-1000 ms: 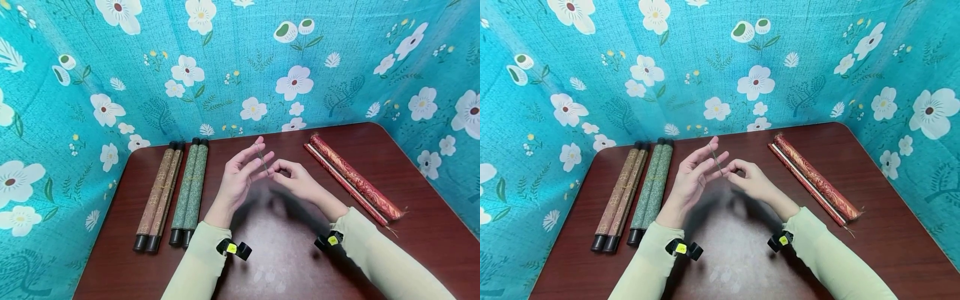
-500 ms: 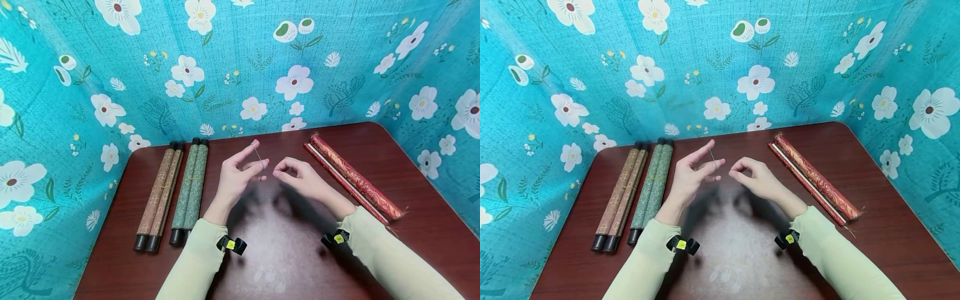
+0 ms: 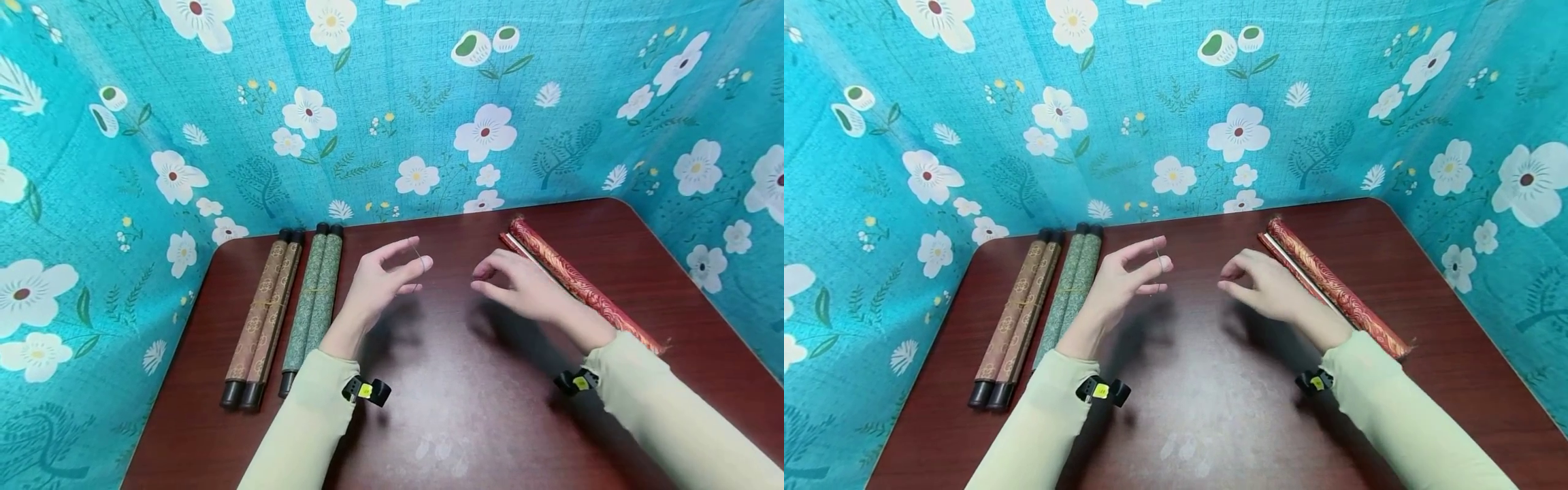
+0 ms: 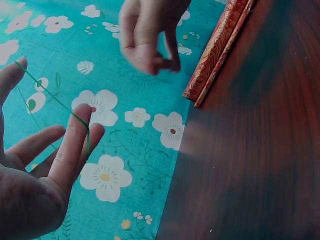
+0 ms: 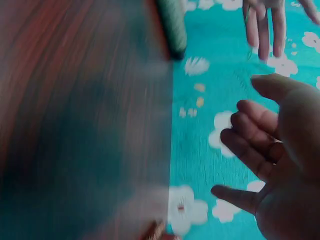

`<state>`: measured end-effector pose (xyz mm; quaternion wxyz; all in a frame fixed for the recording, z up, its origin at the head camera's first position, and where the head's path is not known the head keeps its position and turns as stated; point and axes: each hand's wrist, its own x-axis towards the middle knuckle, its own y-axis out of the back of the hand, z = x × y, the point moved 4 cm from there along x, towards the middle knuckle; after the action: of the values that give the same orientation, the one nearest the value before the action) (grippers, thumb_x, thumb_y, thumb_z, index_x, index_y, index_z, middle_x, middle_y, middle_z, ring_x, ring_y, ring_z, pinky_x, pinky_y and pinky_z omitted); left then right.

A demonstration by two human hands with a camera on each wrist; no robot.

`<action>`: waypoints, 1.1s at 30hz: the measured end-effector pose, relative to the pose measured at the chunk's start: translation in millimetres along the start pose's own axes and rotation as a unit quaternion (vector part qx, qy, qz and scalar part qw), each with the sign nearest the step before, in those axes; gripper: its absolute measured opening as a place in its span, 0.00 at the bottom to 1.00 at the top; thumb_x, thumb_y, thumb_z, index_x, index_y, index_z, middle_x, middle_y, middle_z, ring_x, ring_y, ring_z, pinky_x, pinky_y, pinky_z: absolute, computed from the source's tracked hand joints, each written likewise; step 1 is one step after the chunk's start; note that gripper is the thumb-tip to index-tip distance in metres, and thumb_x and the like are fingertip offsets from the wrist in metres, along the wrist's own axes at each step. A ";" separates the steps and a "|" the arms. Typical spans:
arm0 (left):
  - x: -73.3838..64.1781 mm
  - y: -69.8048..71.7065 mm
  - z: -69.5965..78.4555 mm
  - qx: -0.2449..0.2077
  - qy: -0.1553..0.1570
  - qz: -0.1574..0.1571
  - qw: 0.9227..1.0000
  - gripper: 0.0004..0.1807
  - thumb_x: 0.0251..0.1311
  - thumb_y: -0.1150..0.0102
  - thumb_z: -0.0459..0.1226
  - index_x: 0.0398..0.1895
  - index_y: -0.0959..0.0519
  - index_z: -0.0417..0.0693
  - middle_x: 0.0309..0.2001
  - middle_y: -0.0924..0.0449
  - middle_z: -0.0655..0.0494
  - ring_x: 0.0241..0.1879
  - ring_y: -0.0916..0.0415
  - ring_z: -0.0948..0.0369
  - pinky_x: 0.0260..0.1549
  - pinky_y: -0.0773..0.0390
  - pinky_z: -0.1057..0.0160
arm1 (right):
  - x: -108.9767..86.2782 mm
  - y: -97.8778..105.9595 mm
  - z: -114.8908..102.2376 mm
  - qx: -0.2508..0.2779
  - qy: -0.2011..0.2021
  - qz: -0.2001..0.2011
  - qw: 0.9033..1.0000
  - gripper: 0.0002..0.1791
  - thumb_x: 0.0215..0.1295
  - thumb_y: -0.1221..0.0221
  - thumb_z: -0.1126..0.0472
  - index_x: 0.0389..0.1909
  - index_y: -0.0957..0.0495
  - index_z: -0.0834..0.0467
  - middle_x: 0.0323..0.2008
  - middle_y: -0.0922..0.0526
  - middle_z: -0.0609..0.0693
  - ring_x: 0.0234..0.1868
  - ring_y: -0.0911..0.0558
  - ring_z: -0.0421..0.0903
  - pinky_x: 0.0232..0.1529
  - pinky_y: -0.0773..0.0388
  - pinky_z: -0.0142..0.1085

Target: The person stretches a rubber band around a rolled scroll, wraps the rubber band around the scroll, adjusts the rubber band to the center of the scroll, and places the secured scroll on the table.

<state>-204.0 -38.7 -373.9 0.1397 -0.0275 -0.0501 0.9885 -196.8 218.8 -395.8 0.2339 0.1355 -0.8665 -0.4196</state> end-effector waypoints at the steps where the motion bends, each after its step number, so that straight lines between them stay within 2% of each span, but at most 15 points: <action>1: 0.0 1.3 0.7 0.003 0.001 0.001 1.000 0.28 0.64 0.25 0.39 0.68 0.18 0.50 0.64 0.17 0.53 0.55 0.12 0.53 0.52 0.13 0.44 | -1.7 3.6 4.6 -0.031 -0.001 -0.007 0.999 0.10 0.69 0.28 0.57 0.46 0.15 0.56 0.44 0.15 0.50 0.48 0.16 0.50 0.51 0.19 0.48; 4: 0.2 4.6 2.0 0.020 -0.003 0.002 1.000 0.28 0.65 0.26 0.40 0.68 0.19 0.51 0.67 0.21 0.54 0.56 0.13 0.52 0.52 0.13 0.43 | -8.4 15.9 21.5 -0.123 -0.021 -0.033 0.992 0.19 0.67 0.27 0.52 0.51 0.17 0.60 0.50 0.15 0.58 0.53 0.17 0.59 0.57 0.22 0.58; 9: 1.1 7.7 1.5 0.045 -0.003 -0.005 0.999 0.29 0.65 0.26 0.42 0.69 0.21 0.54 0.68 0.23 0.55 0.54 0.13 0.51 0.47 0.10 0.49 | -21.0 37.5 50.9 -0.238 -0.076 -0.073 0.966 0.37 0.65 0.27 0.44 0.63 0.22 0.66 0.57 0.19 0.70 0.57 0.21 0.71 0.64 0.29 0.70; 13: 0.6 10.0 -0.5 0.055 0.004 -0.005 0.998 0.30 0.64 0.25 0.43 0.70 0.22 0.57 0.68 0.25 0.55 0.53 0.13 0.52 0.44 0.10 0.50 | -31.8 48.1 72.4 -0.280 -0.135 -0.107 0.944 0.47 0.65 0.30 0.36 0.70 0.29 0.69 0.60 0.23 0.73 0.61 0.25 0.74 0.66 0.35 0.74; 20: -0.7 11.6 -1.7 0.059 0.009 -0.006 0.998 0.32 0.63 0.24 0.44 0.71 0.23 0.59 0.70 0.27 0.56 0.55 0.13 0.47 0.45 0.10 0.48 | -48.0 52.7 99.8 -0.315 -0.208 -0.153 0.913 0.58 0.62 0.33 0.27 0.69 0.33 0.76 0.59 0.24 0.76 0.59 0.25 0.75 0.55 0.27 0.71; 27: -1.6 13.4 -3.0 0.064 0.009 -0.005 0.998 0.32 0.63 0.23 0.45 0.70 0.23 0.62 0.70 0.27 0.57 0.52 0.12 0.51 0.44 0.10 0.50 | -58.8 50.3 118.1 -0.302 -0.240 -0.168 0.907 0.60 0.55 0.31 0.24 0.57 0.32 0.79 0.51 0.22 0.79 0.51 0.21 0.75 0.43 0.21 0.70; 33: -3.0 13.9 -5.8 0.065 0.012 -0.007 0.998 0.32 0.63 0.23 0.44 0.70 0.23 0.62 0.70 0.28 0.58 0.54 0.13 0.48 0.44 0.10 0.52 | -60.4 48.9 123.5 -0.299 -0.241 -0.179 0.906 0.62 0.51 0.31 0.20 0.55 0.27 0.78 0.50 0.22 0.77 0.52 0.22 0.74 0.43 0.20 0.70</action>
<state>-204.6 -52.3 -381.0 0.1484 -0.0299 0.0162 0.9883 -211.3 356.8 -441.2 -0.0315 0.1070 -0.6916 -0.7136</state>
